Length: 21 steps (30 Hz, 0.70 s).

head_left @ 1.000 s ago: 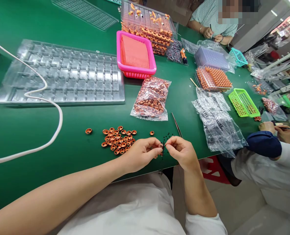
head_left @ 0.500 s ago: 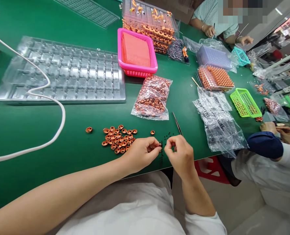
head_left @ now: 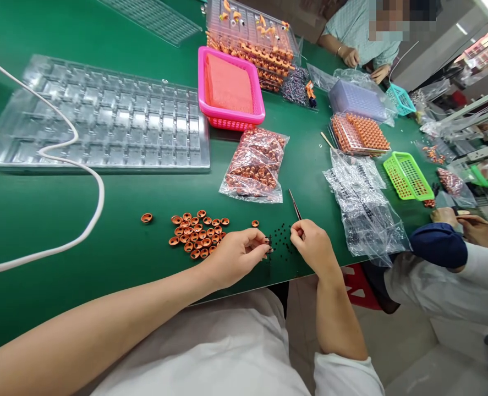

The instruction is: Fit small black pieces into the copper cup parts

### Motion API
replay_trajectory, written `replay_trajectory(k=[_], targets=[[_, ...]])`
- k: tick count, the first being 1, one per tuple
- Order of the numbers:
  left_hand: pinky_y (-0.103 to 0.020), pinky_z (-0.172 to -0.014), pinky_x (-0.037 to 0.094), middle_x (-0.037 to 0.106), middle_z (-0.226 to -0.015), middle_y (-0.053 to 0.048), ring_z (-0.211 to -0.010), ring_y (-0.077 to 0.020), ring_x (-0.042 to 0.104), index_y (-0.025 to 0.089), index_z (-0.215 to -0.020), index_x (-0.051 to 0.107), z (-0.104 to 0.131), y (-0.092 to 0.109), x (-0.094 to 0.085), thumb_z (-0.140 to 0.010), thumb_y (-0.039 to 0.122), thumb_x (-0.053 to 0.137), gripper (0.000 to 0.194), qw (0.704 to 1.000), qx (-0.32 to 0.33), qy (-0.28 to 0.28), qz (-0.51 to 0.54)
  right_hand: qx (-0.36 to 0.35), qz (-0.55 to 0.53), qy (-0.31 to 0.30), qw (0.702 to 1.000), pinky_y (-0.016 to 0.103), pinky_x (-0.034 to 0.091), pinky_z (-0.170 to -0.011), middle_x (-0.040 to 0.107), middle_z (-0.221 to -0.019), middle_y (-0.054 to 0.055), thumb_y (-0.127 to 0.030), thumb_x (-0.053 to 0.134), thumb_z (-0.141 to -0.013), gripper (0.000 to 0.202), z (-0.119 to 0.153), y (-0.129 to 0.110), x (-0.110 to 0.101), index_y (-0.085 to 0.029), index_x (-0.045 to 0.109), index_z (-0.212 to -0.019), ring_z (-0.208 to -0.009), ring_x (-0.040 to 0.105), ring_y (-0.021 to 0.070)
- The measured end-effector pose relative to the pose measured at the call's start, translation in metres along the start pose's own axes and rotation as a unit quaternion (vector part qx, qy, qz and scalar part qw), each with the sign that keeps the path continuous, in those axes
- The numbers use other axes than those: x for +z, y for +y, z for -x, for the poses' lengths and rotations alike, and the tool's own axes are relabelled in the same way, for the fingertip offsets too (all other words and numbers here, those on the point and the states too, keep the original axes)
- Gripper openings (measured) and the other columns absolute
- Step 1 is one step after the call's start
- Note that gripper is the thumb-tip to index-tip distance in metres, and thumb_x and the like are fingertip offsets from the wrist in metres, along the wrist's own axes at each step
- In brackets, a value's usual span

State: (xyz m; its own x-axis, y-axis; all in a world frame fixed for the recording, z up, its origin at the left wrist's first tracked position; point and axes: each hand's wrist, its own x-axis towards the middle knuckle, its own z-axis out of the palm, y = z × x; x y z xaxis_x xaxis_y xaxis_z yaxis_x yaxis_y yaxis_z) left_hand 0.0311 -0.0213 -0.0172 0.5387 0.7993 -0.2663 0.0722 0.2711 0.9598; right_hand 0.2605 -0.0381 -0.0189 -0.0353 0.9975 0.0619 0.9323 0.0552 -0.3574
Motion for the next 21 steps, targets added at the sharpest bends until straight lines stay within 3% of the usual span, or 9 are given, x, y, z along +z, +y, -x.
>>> replay_trajectory(k=[11,15,18,21], targets=[[-0.028,-0.070,0.055,0.068,-0.076,-0.002,-0.072,-0.0165,0.068,0.017,-0.084,0.061,-0.002,0.008,-0.001,-0.080,0.030,0.062,0.014,0.996,-0.053,-0.008,0.064,0.007,0.046,0.048,0.998,0.029,0.042,-0.065,0.067,-0.086,0.006,-0.020,0.046,-0.093,0.022,0.008,0.000,0.004,-0.019,0.069,-0.093,-0.075,0.061,0.0187],[-0.029,-0.071,0.054,0.070,-0.079,-0.004,-0.076,-0.0176,0.068,0.016,-0.088,0.063,-0.001,0.007,-0.002,-0.081,0.030,0.060,0.016,0.997,-0.042,-0.038,0.056,0.014,-0.053,0.076,0.996,0.031,0.048,-0.073,0.069,-0.093,0.008,-0.026,0.043,-0.098,0.028,0.015,-0.017,-0.007,-0.019,0.069,-0.106,-0.077,0.062,0.0188],[-0.029,-0.070,0.053,0.073,-0.081,-0.005,-0.075,-0.0181,0.068,0.015,-0.097,0.063,0.002,0.008,-0.004,-0.081,0.029,0.060,0.020,0.997,-0.028,-0.065,0.023,0.027,-0.217,-0.010,0.976,0.028,0.049,-0.069,0.069,-0.095,0.005,-0.035,0.052,-0.098,0.024,0.019,-0.033,-0.020,-0.022,0.070,-0.108,-0.075,0.062,0.0162],[-0.026,-0.062,0.049,0.070,-0.075,-0.001,-0.066,-0.0154,0.063,0.016,-0.103,0.060,0.005,0.013,-0.006,-0.082,0.026,0.061,0.024,0.996,-0.004,-0.087,-0.026,0.064,-0.344,-0.129,0.928,0.025,0.046,-0.063,0.069,-0.089,0.003,-0.043,0.062,-0.092,0.025,0.021,-0.042,-0.028,-0.022,0.072,-0.101,-0.073,0.060,0.0148]])
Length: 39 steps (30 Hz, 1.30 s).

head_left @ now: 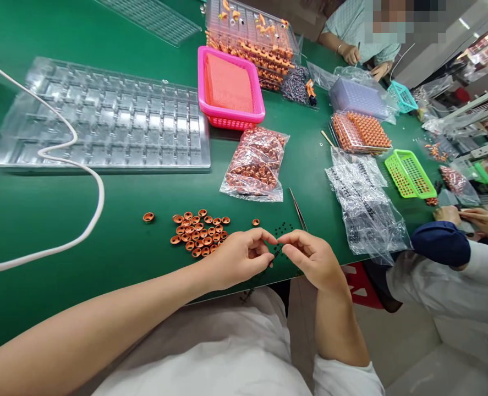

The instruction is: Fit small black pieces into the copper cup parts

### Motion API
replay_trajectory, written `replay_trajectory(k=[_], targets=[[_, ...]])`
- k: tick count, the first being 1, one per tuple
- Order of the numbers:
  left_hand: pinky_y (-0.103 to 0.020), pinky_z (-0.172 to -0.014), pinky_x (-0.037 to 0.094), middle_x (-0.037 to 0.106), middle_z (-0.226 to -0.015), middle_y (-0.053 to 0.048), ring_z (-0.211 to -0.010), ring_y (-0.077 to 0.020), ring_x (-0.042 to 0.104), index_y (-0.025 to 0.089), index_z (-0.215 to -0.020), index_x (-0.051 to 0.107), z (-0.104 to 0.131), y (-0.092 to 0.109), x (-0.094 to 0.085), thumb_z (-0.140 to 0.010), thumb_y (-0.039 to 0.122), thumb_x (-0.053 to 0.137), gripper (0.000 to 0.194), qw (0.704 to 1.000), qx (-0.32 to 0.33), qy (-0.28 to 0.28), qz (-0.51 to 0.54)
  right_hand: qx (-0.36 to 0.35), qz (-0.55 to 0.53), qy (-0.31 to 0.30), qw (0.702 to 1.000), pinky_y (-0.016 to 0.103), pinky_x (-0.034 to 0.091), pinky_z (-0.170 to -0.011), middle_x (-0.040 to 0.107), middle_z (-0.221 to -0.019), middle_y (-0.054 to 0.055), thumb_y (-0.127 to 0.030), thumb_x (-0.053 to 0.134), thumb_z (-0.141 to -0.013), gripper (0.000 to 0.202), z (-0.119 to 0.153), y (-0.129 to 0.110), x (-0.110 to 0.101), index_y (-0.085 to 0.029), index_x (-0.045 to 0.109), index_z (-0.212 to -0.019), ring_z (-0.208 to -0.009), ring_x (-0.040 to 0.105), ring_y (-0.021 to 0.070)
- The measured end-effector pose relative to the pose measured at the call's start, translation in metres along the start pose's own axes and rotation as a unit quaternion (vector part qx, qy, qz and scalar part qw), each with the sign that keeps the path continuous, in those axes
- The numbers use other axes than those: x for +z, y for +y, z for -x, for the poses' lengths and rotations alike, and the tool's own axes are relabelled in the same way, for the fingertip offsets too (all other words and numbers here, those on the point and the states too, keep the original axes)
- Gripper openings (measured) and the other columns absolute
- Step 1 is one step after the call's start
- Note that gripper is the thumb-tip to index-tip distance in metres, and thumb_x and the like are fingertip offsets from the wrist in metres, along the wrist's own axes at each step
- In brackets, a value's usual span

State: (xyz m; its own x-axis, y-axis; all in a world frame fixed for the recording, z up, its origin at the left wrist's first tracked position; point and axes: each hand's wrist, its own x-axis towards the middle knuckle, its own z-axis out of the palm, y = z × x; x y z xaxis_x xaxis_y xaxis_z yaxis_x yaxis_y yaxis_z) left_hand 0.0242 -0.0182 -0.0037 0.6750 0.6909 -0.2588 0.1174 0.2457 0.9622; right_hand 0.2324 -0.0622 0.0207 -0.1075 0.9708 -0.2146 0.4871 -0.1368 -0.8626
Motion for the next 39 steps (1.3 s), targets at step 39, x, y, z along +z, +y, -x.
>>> replay_trajectory(k=[39], targets=[[-0.027,-0.069,0.054,0.073,-0.072,-0.004,-0.067,-0.0144,0.068,0.013,-0.080,0.071,-0.004,0.013,-0.017,-0.067,0.032,0.089,0.029,0.943,-0.047,0.023,0.330,-0.019,-0.164,-0.002,0.986,0.027,0.038,-0.059,0.058,-0.071,0.001,-0.034,0.071,-0.084,0.019,0.019,0.022,-0.005,-0.020,0.067,-0.072,-0.065,0.051,0.0138]])
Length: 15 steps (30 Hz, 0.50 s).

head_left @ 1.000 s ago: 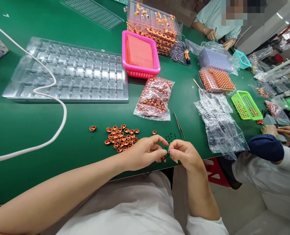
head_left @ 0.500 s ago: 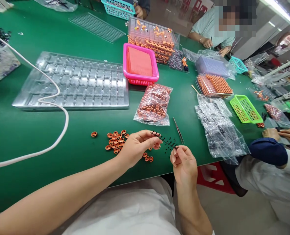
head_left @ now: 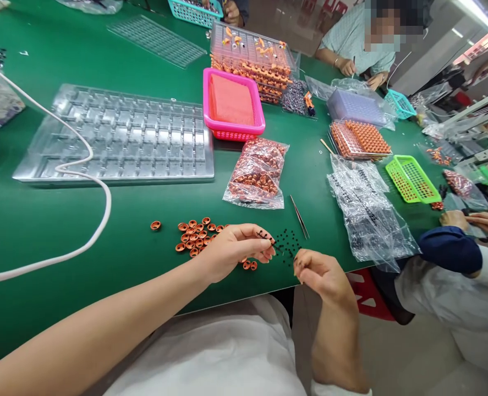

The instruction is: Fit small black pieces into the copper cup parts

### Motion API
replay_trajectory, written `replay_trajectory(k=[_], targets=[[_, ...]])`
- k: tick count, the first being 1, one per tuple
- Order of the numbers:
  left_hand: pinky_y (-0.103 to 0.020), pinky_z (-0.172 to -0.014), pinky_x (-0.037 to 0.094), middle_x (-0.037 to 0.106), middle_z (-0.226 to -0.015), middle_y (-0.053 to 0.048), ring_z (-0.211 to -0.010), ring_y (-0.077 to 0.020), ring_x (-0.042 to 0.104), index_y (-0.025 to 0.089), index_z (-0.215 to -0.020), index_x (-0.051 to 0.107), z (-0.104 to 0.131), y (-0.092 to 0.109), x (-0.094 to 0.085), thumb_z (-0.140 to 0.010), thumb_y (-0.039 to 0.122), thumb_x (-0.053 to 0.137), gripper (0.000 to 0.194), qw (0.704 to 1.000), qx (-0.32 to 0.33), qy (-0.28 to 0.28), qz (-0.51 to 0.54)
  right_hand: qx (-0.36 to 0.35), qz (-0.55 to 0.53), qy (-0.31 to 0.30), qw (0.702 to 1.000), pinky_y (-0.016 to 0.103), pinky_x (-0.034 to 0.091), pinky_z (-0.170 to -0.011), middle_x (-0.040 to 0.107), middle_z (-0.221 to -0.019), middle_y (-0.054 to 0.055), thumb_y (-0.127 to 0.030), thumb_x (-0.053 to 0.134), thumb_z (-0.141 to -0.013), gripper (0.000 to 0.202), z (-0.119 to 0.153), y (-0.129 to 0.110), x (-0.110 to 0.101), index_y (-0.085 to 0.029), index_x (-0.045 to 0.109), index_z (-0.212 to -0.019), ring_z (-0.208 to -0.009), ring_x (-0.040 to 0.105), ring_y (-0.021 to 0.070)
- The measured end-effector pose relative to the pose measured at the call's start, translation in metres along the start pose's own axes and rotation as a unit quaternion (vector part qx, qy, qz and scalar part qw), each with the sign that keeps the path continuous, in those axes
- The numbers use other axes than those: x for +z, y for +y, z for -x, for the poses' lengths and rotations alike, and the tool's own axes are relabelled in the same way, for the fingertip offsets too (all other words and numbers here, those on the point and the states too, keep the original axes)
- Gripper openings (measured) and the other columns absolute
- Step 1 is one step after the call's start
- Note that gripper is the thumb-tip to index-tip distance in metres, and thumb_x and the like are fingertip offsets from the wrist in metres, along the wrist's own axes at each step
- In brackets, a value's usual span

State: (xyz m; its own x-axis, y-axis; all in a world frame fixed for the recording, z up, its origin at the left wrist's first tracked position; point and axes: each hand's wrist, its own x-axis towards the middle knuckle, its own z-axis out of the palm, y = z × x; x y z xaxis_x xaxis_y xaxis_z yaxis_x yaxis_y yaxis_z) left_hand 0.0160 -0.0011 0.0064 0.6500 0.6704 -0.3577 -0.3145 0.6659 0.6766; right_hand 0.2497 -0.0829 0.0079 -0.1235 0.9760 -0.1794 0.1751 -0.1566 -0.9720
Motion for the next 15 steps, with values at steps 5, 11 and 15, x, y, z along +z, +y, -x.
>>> replay_trajectory(k=[5,11,15], targets=[[-0.026,-0.069,0.055,0.073,-0.081,-0.006,-0.068,-0.0130,0.066,0.011,-0.075,0.071,0.000,0.004,-0.001,-0.065,0.030,0.088,0.028,1.000,-0.016,-0.007,-0.011,-0.023,0.061,-0.161,0.985,0.029,0.043,-0.062,0.066,-0.077,0.004,-0.052,0.082,-0.074,0.035,0.000,-0.011,-0.024,-0.020,0.075,-0.087,-0.067,0.058,0.0164],[-0.027,-0.063,0.052,0.070,-0.066,-0.002,-0.059,-0.0129,0.063,0.014,-0.072,0.063,0.000,-0.009,0.005,-0.067,0.031,0.083,0.027,0.988,-0.090,-0.056,-0.112,0.018,-0.004,0.062,0.998,0.025,0.041,-0.056,0.062,-0.072,0.001,-0.039,0.071,-0.085,0.017,-0.011,-0.006,0.012,-0.022,0.073,-0.087,-0.062,0.053,0.0128],[-0.024,-0.059,0.046,0.065,-0.066,0.001,-0.059,-0.0111,0.057,0.015,-0.074,0.061,0.002,-0.017,0.007,-0.073,0.029,0.073,0.019,0.970,-0.052,-0.046,-0.232,0.026,-0.027,0.046,0.998,0.024,0.043,-0.057,0.063,-0.073,0.000,-0.037,0.070,-0.083,0.016,-0.020,-0.006,0.033,-0.021,0.071,-0.080,-0.062,0.052,0.0116]])
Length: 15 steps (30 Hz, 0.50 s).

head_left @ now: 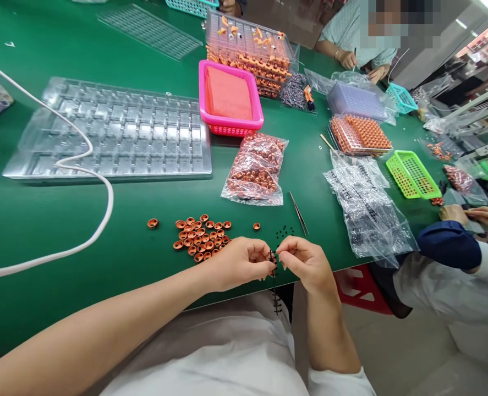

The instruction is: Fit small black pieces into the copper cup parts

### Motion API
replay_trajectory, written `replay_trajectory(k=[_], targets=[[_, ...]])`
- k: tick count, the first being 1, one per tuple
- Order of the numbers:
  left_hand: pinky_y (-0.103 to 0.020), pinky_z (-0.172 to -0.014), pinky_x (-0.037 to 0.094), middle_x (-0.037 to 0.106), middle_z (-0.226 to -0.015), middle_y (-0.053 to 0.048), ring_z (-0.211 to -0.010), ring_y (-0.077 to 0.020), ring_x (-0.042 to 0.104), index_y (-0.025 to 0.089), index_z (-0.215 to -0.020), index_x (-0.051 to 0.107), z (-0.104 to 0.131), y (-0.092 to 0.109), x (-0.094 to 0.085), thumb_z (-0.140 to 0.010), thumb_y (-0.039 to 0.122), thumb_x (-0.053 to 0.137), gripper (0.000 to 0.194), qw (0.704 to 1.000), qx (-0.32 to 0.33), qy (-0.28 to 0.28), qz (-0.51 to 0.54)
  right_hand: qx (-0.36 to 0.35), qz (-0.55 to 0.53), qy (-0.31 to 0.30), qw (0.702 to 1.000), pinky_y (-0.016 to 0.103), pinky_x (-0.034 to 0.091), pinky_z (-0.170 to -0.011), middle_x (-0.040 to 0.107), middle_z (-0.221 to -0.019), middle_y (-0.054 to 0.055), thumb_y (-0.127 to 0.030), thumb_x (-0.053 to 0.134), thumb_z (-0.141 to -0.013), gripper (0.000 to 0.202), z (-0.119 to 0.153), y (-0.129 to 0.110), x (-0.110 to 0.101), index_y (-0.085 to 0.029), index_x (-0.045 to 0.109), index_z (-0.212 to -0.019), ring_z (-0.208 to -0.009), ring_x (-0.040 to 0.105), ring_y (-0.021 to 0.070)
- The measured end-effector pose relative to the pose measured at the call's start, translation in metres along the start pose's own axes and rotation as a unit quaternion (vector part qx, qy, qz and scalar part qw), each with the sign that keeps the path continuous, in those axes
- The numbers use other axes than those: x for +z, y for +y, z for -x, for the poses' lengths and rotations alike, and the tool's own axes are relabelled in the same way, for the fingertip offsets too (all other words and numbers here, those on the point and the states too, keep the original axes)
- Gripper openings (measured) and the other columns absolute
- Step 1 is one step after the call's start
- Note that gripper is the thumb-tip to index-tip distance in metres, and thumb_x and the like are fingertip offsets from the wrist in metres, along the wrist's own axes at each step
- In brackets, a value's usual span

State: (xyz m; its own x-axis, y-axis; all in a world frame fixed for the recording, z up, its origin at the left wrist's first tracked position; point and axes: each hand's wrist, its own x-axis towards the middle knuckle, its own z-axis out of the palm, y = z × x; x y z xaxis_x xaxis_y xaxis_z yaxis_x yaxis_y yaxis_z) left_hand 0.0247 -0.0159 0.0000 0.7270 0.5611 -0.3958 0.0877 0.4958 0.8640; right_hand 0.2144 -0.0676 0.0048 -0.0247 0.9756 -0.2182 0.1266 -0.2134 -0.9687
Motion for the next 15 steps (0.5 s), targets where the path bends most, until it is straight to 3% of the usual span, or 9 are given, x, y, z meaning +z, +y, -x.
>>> replay_trajectory(k=[3,8,15], targets=[[-0.022,-0.055,0.039,0.062,-0.064,0.002,-0.058,-0.0106,0.052,0.015,-0.074,0.061,0.0018,0.0003,-0.0001,-0.076,0.028,0.068,0.015,0.997,0.024,0.005,-0.076,0.020,0.001,0.012,1.000,0.024,0.041,-0.054,0.061,-0.068,0.000,-0.039,0.071,-0.080,0.020,-0.0038,-0.0003,0.0042,-0.020,0.068,-0.076,-0.058,0.050,0.0112],[-0.021,-0.052,0.035,0.052,-0.058,0.006,-0.054,-0.0090,0.043,0.016,-0.072,0.060,0.0034,0.0050,-0.0007,-0.077,0.026,0.064,0.012,0.992,0.034,0.001,-0.118,0.039,0.013,0.002,0.999,0.023,0.039,-0.050,0.059,-0.066,0.000,-0.043,0.073,-0.076,0.025,-0.0067,-0.0002,0.0025,-0.019,0.066,-0.074,-0.057,0.047,0.0109],[-0.021,-0.053,0.036,0.053,-0.059,0.005,-0.056,-0.0100,0.045,0.017,-0.071,0.059,0.0036,0.0042,-0.0013,-0.078,0.027,0.062,0.012,0.985,0.041,0.009,-0.166,0.052,0.022,-0.007,0.998,0.022,0.035,-0.047,0.057,-0.063,-0.001,-0.043,0.073,-0.075,0.026,-0.0066,-0.0036,0.0013,-0.019,0.065,-0.073,-0.054,0.044,0.0099]])
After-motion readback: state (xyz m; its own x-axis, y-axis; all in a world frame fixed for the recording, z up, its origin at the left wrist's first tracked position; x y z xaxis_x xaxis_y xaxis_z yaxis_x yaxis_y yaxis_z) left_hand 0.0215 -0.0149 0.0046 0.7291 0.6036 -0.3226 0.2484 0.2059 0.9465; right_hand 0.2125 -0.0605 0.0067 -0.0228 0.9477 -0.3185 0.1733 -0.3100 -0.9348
